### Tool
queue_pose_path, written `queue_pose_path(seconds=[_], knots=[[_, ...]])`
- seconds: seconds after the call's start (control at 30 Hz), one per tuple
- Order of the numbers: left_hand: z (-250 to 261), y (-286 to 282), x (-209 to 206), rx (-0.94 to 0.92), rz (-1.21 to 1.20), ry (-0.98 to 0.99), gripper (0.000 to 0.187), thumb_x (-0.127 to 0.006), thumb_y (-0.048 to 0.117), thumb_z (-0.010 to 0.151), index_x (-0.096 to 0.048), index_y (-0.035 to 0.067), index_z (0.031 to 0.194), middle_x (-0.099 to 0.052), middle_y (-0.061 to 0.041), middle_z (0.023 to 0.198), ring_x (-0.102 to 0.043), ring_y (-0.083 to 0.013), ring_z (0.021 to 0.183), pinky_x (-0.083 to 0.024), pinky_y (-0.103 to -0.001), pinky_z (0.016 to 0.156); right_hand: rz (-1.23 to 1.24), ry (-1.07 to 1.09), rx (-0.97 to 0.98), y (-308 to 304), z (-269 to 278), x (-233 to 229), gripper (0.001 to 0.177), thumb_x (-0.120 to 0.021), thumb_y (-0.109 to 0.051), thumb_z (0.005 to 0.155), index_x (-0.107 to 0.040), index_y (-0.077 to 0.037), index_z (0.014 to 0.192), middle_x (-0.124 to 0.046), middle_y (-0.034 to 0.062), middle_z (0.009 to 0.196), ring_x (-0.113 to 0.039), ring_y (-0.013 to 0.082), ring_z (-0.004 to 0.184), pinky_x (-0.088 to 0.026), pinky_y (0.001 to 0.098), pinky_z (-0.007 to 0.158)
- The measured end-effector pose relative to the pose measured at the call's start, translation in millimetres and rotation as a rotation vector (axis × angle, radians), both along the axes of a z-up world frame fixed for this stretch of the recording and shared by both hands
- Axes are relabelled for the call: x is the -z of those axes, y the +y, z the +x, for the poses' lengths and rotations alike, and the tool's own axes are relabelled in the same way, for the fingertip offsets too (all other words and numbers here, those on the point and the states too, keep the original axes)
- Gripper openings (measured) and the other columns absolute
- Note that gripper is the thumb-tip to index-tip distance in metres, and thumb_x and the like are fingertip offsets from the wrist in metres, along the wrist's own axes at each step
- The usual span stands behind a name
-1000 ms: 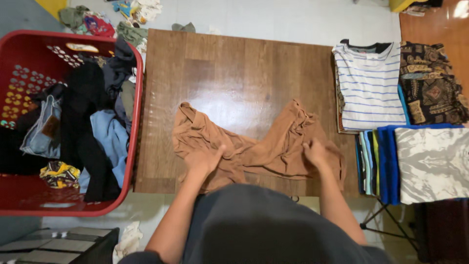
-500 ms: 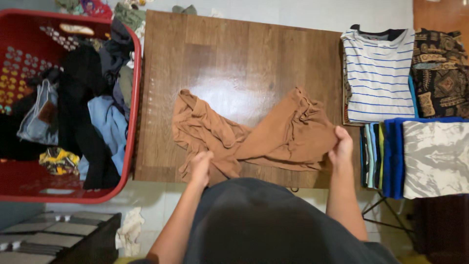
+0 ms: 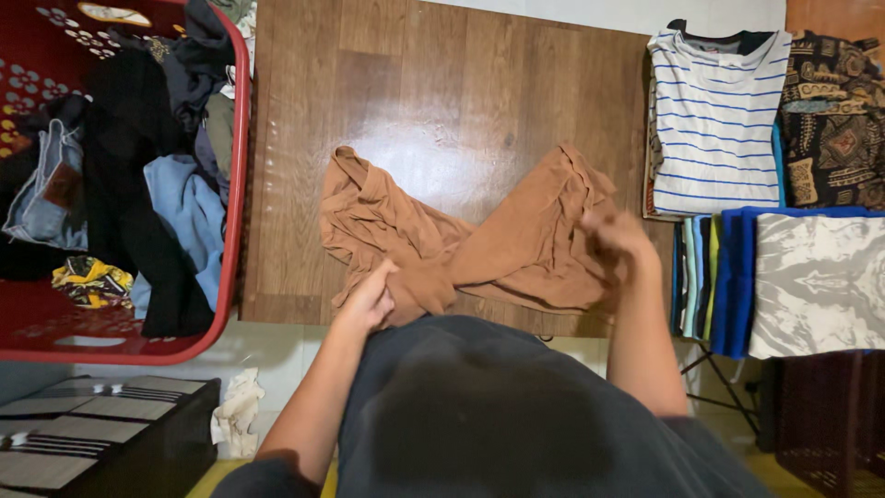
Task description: The person takes various clothing items from a basket, spreads them out on a table, and folds them one at a time, including a t-shirt, a dress, and a striped shirt.
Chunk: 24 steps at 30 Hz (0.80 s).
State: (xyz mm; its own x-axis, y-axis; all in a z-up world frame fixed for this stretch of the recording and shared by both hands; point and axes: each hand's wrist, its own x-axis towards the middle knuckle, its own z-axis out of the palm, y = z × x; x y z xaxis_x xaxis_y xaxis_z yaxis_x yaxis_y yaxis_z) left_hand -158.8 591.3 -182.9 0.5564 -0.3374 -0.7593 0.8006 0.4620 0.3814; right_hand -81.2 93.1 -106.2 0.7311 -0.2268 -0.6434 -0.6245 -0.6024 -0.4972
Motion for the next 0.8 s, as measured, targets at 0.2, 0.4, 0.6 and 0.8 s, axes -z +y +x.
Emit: queue_pose_path(seconds=[0.2,0.4,0.6,0.8], knots=[[3.6,-15.6,-103.6,-0.036,-0.007,0.363,0.079,-0.048,0.070,0.086,-0.062,0.006,0.130,-0.070,-0.013,0.123,-0.068,-0.0283,0.105,-0.058,-0.046,0.080,-0.640,-0.915,-0.272,2.6,71.4,83.4,0.063,-0.085,-0.047,0.076,-0.072,0.011,0.098,-0.072,0.0315,0.087,-0.066,0.0522,0.083,-0.052,0.0575,0.065],[12.5,58.9,-170.9,0.330,0.145,-0.257,0.058,-0.064,0.043,0.099,-0.070,-0.005,0.130,-0.076,-0.012,0.123,-0.072,-0.0202,0.110,-0.057,-0.036,0.095,-0.508,-0.398,-0.193,-0.3,65.9,6.9,0.039,-0.066,-0.040,0.098,-0.077,-0.006,0.113,-0.070,0.0282,0.103,-0.068,0.0472,0.099,-0.053,0.0530,0.086],[97.5,86.8,-219.8,-0.156,0.293,-0.451,0.047,-0.065,0.033,0.097,-0.063,0.002,0.132,-0.072,-0.007,0.124,-0.070,-0.0186,0.109,-0.055,-0.037,0.095,0.192,-0.672,0.179,13.4,76.2,-92.2,0.031,-0.055,-0.026,0.115,-0.071,0.001,0.113,-0.071,0.0071,0.095,-0.060,0.0140,0.082,-0.049,0.0356,0.075],[236.3,59.8,-270.3,-0.216,0.134,-0.887,0.036,-0.062,0.031,0.105,-0.066,0.003,0.127,-0.073,-0.008,0.122,-0.073,-0.0192,0.106,-0.060,-0.036,0.093,0.585,-1.080,0.210,12.0,165.2,-160.2,0.016,-0.062,-0.015,0.116,-0.061,-0.003,0.127,-0.067,0.0062,0.116,-0.066,0.0169,0.102,-0.057,0.0366,0.089]])
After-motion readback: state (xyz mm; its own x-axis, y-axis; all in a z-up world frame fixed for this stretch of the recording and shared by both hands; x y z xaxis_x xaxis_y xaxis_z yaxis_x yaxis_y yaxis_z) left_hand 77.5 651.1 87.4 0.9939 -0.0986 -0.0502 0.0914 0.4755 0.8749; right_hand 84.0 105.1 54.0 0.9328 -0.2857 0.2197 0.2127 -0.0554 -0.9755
